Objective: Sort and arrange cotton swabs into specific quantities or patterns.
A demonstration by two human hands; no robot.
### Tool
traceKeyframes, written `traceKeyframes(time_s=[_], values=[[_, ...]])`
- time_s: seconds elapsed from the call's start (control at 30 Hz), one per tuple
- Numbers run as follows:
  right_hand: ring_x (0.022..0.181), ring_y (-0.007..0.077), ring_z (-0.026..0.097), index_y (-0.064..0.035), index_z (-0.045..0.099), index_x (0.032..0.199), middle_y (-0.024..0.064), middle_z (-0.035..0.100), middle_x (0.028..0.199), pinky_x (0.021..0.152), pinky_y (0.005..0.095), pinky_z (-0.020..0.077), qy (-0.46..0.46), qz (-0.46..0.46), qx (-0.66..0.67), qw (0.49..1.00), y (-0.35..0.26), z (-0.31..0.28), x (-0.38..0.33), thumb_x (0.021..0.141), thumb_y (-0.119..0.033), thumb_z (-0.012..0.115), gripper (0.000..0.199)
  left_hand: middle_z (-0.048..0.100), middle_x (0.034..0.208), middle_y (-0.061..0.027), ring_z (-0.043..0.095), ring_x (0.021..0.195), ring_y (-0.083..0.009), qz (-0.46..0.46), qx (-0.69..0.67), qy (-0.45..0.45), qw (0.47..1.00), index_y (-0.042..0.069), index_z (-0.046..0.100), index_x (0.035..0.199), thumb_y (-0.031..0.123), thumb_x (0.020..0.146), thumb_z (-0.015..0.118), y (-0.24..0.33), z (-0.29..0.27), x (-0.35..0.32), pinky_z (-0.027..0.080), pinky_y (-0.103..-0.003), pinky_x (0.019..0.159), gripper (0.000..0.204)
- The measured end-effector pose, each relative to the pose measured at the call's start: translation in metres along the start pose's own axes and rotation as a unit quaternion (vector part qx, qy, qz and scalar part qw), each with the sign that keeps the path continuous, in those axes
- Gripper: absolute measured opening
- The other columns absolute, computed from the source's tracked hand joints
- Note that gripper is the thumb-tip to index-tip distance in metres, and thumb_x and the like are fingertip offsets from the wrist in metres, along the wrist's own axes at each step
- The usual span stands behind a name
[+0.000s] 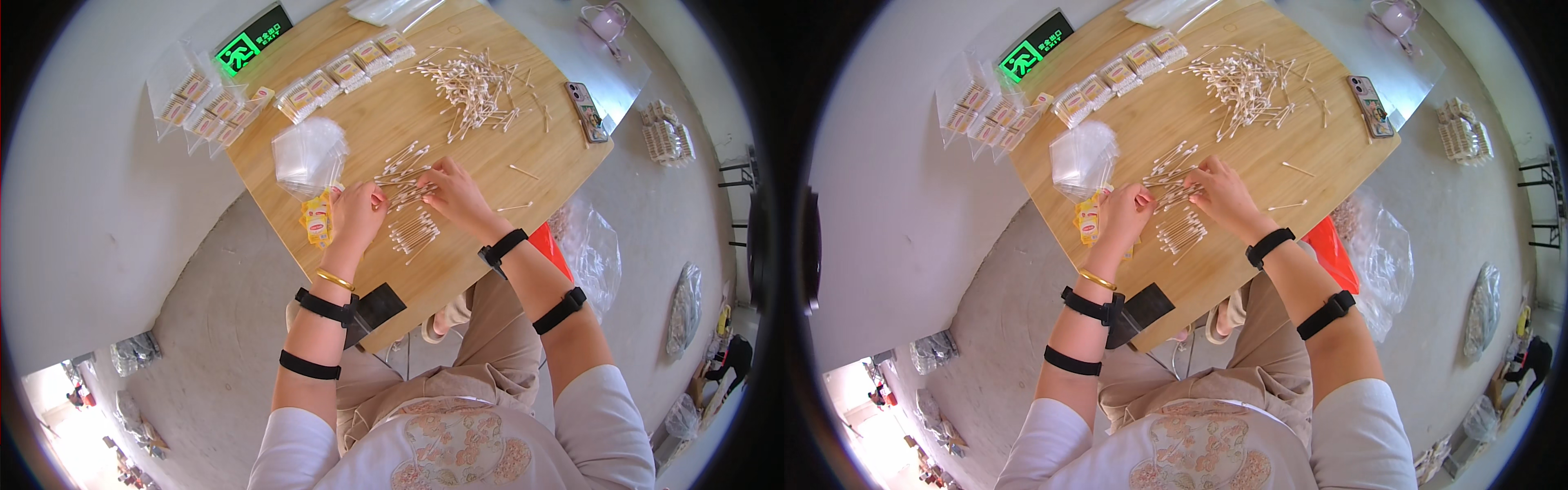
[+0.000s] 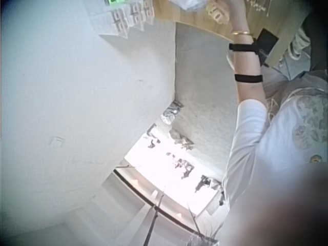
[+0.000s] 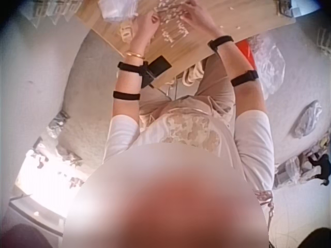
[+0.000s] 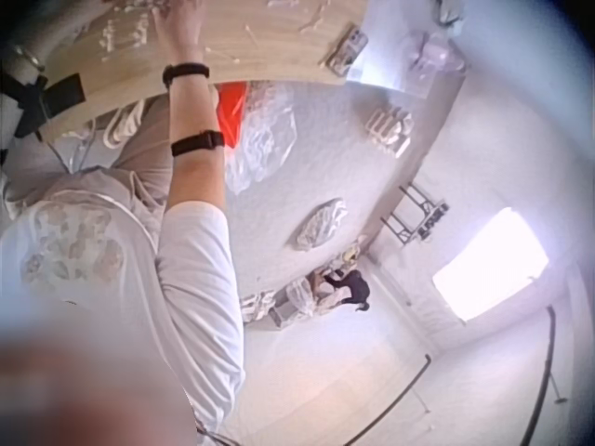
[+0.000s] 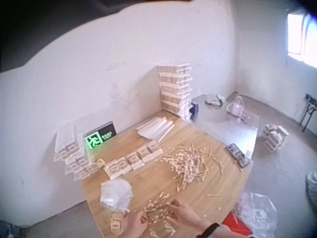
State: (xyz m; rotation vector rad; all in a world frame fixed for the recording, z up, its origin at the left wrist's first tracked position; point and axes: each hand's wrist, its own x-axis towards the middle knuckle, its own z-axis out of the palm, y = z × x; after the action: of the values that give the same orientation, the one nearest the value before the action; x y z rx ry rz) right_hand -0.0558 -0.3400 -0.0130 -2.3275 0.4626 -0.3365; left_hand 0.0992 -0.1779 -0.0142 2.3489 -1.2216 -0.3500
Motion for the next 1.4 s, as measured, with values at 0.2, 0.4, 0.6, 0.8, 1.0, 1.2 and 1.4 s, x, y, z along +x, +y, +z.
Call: traceKeyframes(time_s=[0.2,0.4,0.6,0.8,1.0,1.2,1.4], values=[[0.105,0.0304,0.056,-0.0123,0.064,0.099,0.0091,0.055,0.104,0.09,0.0414,0.046,-0.006,-0.007,-0.003,1.0,0.001,-0.001,0.001,0.079,-0.009,0.074,0.022,0.069,0.081,0.0011,0.066,0.075,-0.0148,-0.019,0.027,0.004,0.999,0.014,0.066,0.079,0.016,0.08,0.071,-0.003,0.001,0.005,0.039,-0.035,0.082,0.006],[0.105,0.0313,0.056,-0.0124,0.065,0.1,0.0099,0.055,0.106,0.09,0.0413,0.0467,-0.012,-0.009,0.004,1.0,0.001,0.004,0.004,0.079,-0.009,0.074,0.023,0.067,0.086,0.0005,0.065,0.078,-0.0166,-0.004,-0.01,0.042,0.999,0.013,0.064,0.089,0.013,0.079,0.072,-0.002,0.003,0.004,0.04,-0.037,0.083,0.014],[0.104,0.0313,0.057,-0.0127,0.065,0.102,0.0093,0.055,0.108,0.089,0.0411,0.0475,-0.036,0.047,0.084,0.995,0.001,-0.005,0.001,0.081,-0.01,0.074,0.024,0.061,0.091,-0.0005,0.061,0.091,-0.0205,0.002,0.04,0.041,0.998,0.013,0.063,0.092,0.013,0.078,0.074,0.002,-0.008,-0.026,0.041,-0.038,0.086,0.018],[0.099,0.0304,0.057,-0.0102,0.068,0.093,0.0091,0.056,0.102,0.084,0.0401,0.0477,-0.023,-0.013,0.038,0.999,0.004,0.001,0.01,0.08,-0.01,0.073,0.013,0.059,0.092,-0.0036,0.059,0.097,-0.0249,0.037,0.022,0.062,0.997,0.013,0.065,0.087,0.013,0.076,0.076,0.006,0.001,-0.028,0.042,-0.041,0.085,0.015],[0.095,0.0298,0.057,-0.0087,0.069,0.086,0.0093,0.055,0.097,0.081,0.0399,0.0475,-0.008,-0.021,0.047,0.999,0.003,0.007,0.012,0.079,-0.01,0.071,0.008,0.062,0.084,-0.0047,0.062,0.085,-0.0269,0.054,0.002,0.092,0.994,0.011,0.066,0.08,0.008,0.074,0.076,0.002,0.007,-0.027,0.046,-0.041,0.077,0.012],[0.094,0.0302,0.058,-0.0085,0.07,0.087,0.0096,0.056,0.096,0.081,0.0399,0.0478,-0.002,-0.036,0.042,0.998,0.003,0.007,0.011,0.08,-0.008,0.07,0.007,0.062,0.084,-0.0038,0.062,0.083,-0.0259,0.082,0.031,0.096,0.992,0.011,0.066,0.08,0.008,0.073,0.076,0.004,0.006,-0.03,0.046,-0.041,0.078,0.012],[0.096,0.0311,0.059,-0.0079,0.068,0.091,0.0101,0.057,0.098,0.081,0.0393,0.0484,-0.002,0.045,0.147,0.988,0.006,-0.002,0.006,0.083,-0.006,0.068,0.009,0.059,0.086,-0.0009,0.06,0.085,-0.0227,0.126,0.033,0.111,0.985,0.012,0.062,0.083,0.009,0.074,0.075,0.011,0.01,-0.028,0.045,-0.04,0.079,0.016]])
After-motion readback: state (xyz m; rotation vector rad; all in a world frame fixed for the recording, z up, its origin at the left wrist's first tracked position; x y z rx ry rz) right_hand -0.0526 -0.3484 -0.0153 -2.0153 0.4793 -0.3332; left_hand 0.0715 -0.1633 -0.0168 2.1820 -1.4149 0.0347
